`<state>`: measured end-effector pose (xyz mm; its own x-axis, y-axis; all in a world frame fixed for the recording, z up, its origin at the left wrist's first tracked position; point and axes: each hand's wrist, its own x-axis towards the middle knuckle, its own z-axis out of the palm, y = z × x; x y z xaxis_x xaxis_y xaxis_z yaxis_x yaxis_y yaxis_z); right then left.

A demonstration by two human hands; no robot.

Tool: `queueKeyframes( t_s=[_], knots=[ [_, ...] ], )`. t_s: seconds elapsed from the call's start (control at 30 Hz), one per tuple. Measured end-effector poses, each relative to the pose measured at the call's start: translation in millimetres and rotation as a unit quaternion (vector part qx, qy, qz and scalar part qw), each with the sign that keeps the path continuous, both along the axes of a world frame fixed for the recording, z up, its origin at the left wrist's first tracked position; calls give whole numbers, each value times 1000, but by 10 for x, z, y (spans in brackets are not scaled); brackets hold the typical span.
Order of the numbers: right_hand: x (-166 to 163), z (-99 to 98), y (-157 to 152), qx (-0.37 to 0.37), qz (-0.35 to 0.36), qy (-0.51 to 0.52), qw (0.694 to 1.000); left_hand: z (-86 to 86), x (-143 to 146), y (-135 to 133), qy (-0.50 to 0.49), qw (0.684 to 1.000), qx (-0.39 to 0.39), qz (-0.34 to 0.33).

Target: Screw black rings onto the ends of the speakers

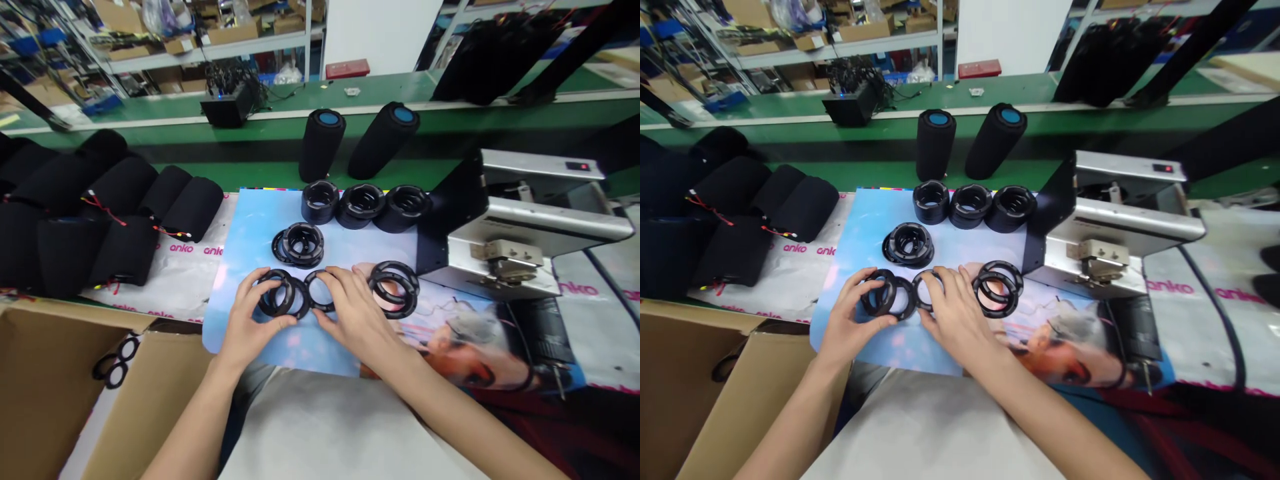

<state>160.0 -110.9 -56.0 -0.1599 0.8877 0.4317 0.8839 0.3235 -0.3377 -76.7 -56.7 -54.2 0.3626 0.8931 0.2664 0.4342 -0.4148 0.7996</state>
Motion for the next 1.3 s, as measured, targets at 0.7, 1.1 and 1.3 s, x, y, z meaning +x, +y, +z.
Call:
queueKeyframes(
  t_s=[0.7,1.1,1.3],
  knots=[
    [487,67,-381,48,-39,66,996,-23,7,-120,144,988,-8,-49],
    [670,64,-570,155,-137,87,974,152,679,-83,124,979,83,-138],
    [694,-82,-661,86,-140,37,986,-56,816,-63,114,982,91,-120]
  ],
)
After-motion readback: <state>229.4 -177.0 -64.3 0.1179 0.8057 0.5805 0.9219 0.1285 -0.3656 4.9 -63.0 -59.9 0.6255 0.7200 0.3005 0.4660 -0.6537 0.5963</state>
